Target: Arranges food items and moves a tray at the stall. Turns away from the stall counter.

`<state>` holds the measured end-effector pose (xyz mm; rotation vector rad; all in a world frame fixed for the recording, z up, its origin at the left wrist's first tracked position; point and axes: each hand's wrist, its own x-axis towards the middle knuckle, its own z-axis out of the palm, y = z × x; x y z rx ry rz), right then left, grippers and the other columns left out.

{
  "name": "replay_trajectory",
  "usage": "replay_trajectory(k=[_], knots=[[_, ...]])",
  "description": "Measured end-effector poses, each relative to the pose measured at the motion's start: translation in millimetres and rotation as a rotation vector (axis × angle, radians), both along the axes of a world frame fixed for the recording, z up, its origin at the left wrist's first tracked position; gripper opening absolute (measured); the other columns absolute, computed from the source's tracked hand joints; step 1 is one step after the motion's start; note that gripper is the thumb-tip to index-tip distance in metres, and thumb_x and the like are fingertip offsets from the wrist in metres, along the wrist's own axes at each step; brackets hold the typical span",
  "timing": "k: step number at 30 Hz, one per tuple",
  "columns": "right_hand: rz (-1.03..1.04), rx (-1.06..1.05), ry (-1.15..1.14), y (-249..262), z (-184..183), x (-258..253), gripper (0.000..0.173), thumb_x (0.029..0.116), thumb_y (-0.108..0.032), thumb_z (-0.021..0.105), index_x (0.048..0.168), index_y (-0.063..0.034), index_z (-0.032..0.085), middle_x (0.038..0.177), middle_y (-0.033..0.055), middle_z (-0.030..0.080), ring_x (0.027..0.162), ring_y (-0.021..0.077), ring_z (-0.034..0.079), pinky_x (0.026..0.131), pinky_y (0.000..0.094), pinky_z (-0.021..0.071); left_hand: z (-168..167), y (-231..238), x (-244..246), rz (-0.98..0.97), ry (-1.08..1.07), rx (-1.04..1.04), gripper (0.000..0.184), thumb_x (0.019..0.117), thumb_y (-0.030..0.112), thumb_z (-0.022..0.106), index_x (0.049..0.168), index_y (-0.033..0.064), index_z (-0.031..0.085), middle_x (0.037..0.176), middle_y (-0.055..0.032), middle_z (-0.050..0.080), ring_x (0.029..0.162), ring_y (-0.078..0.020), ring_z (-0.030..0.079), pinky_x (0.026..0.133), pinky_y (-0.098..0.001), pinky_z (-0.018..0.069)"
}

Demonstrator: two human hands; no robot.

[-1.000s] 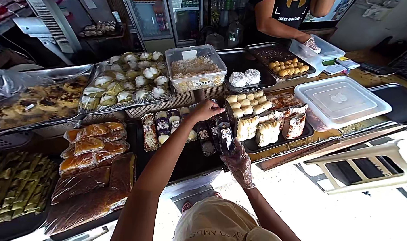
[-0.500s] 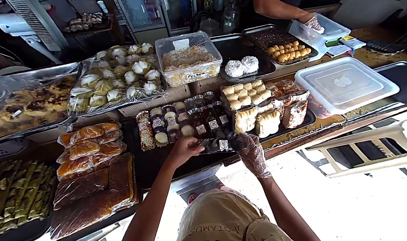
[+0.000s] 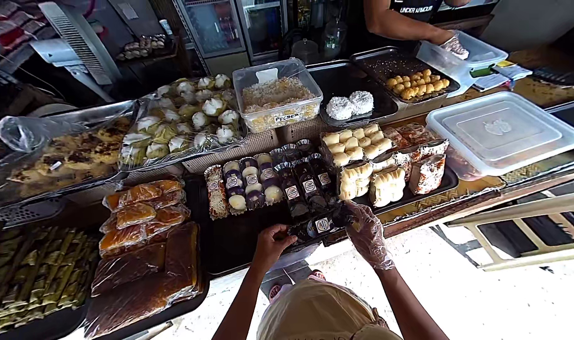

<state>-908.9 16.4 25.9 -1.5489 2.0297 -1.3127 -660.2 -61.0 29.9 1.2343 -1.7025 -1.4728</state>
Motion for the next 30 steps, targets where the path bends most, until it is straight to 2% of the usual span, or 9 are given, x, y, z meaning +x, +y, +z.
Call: replay_trajectory(k=[5,8,11,13,16,21,24,27,30], knots=[[0.011,-0.159,-0.061,4,21,6,0.043,0.0809,0.003,0.069,0.124,0.0092,0.068,0.124,0.0279,0.066,0.112,0.0307,0.068,0.096,0.0357,0.0569,32,-14,0,0.109,0.196,0.086,0.018,0.0986,-0.001,0.059,0.114,-0.0094,0.062,0.098,-0.0046,0.069,0.084,-0.006,0.07,0.078,-0.0254,0.0611],[0.035,-0.157,0.029,-11,41,12,0.038,0.0852,-0.001,0.068,0.123,0.006,0.07,0.121,0.0279,0.067,0.108,0.0345,0.069,0.093,0.0427,0.0567,47,-30,0,0.197,0.217,0.067,0.02,0.1016,0.0,0.055,0.117,-0.0106,0.06,0.1,-0.0055,0.068,0.085,-0.0062,0.069,0.078,-0.0259,0.0604],[0.073,-0.088,0.202,-39,61,16,0.035,0.0905,0.0,0.065,0.125,0.0035,0.069,0.125,0.0268,0.067,0.114,0.0389,0.068,0.099,0.0486,0.0544,54,-44,-3,0.293,0.266,0.099,0.017,0.1026,-0.001,0.053,0.116,-0.0102,0.059,0.098,-0.0056,0.066,0.083,-0.0066,0.068,0.077,-0.0257,0.0596],[0.104,-0.015,0.317,-58,69,16,0.036,0.0953,-0.002,0.062,0.131,0.0004,0.067,0.131,0.0275,0.063,0.12,0.0409,0.064,0.102,0.0511,0.0513,53,-54,-11,0.348,0.297,0.166,0.018,0.1036,-0.001,0.051,0.118,-0.0111,0.057,0.101,-0.0088,0.064,0.084,-0.0092,0.067,0.078,-0.0273,0.0587],[0.18,0.085,0.403,-82,83,7,0.042,0.0943,-0.003,0.065,0.136,-0.0021,0.063,0.133,0.0299,0.059,0.121,0.0448,0.061,0.101,0.0562,0.0496,42,-72,-28,0.393,0.334,0.227,0.022,0.1043,-0.001,0.05,0.123,-0.0128,0.055,0.107,-0.0155,0.062,0.088,-0.0145,0.065,0.08,-0.0303,0.0576],[0.255,0.305,0.457,-86,93,0,0.047,0.0947,-0.008,0.067,0.141,-0.0037,0.06,0.146,0.0291,0.051,0.136,0.0441,0.051,0.112,0.0556,0.0405,29,-93,-39,0.375,0.229,0.227,0.027,0.1046,0.0,0.052,0.128,-0.0134,0.053,0.116,-0.0234,0.06,0.093,-0.0198,0.065,0.084,-0.0332,0.0568],[0.255,0.27,0.435,-77,99,-2,0.045,0.0964,-0.014,0.065,0.14,-0.0064,0.062,0.146,0.0258,0.053,0.137,0.0411,0.051,0.113,0.0549,0.0401,31,-94,-30,0.343,0.168,0.187,0.029,0.1049,0.002,0.052,0.13,-0.0136,0.054,0.125,-0.0273,0.059,0.102,-0.0248,0.065,0.088,-0.0365,0.0567],[0.261,0.147,0.42,-70,105,-9,0.046,0.0952,-0.018,0.067,0.139,-0.0079,0.063,0.145,0.0244,0.055,0.135,0.0409,0.052,0.112,0.0558,0.0411,44,-98,-10,0.319,0.122,0.125,0.029,0.1048,0.002,0.052,0.129,-0.0147,0.054,0.123,-0.0267,0.059,0.1,-0.022,0.065,0.087,-0.0343,0.0565],[0.35,0.262,0.409,-74,108,-7,0.055,0.0937,-0.019,0.07,0.145,-0.0058,0.056,0.152,0.0253,0.047,0.143,0.0403,0.043,0.116,0.0551,0.0351,63,-108,-2,0.238,0.011,0.088,0.028,0.1052,0.003,0.052,0.128,-0.0136,0.056,0.122,-0.0265,0.061,0.1,-0.0224,0.066,0.088,-0.0349,0.0559]])
